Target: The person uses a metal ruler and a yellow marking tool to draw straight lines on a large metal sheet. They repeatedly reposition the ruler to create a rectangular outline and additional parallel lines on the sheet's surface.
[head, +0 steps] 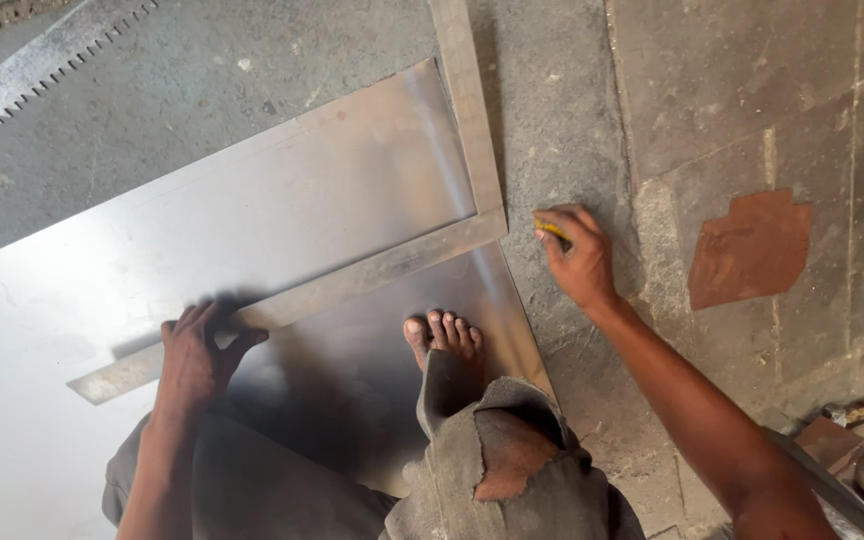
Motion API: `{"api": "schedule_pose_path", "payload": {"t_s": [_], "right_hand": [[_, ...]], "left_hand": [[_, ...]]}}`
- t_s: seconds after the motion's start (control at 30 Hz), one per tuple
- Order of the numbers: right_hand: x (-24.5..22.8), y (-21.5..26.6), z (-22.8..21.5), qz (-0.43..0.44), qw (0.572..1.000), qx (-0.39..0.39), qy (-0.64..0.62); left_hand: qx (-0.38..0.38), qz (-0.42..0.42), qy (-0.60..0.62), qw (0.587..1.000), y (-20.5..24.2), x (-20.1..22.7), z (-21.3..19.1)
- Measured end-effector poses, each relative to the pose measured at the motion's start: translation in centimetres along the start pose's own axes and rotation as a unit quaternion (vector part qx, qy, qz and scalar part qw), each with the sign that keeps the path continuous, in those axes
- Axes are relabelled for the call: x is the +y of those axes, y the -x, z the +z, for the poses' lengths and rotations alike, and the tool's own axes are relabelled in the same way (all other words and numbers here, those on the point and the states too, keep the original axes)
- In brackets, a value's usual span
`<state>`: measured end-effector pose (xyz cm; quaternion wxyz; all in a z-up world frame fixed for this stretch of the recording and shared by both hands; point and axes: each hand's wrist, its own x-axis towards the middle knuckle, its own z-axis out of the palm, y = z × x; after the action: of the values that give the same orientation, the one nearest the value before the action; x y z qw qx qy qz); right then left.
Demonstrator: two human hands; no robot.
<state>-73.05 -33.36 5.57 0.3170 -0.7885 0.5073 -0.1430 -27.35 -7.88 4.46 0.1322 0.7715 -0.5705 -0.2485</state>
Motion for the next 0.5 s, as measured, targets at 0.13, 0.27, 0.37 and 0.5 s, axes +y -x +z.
{"api": "schedule_pose_path", "payload": {"t_s": [0.13, 0.27, 0.37, 0.5], "right_hand": [[-0.4, 3.0, 1.2, 0.008, 1.0, -0.001, -0.024], [-0.7, 4.2, 1.2, 0.001, 0.999, 0.021, -0.045], [-0.2, 4.1, 0.8, 0.0, 0.998, 0.028, -0.05], [-0.5, 3.5, 0.1, 0.006, 0.998, 0.029, -0.063]], "left_hand": [[-0.056, -0.103, 0.027, 0.993, 0.7, 2.6, -0.4], [-0.029, -0.077, 0.002, 0.997, -0.1, 4.7, -1.3], [-0.031, -0.069, -0.013, 0.997, -1.0, 5.0, -1.5], [-0.083, -0.101, 0.015, 0.991, -0.9, 4.7, -1.8]]}}
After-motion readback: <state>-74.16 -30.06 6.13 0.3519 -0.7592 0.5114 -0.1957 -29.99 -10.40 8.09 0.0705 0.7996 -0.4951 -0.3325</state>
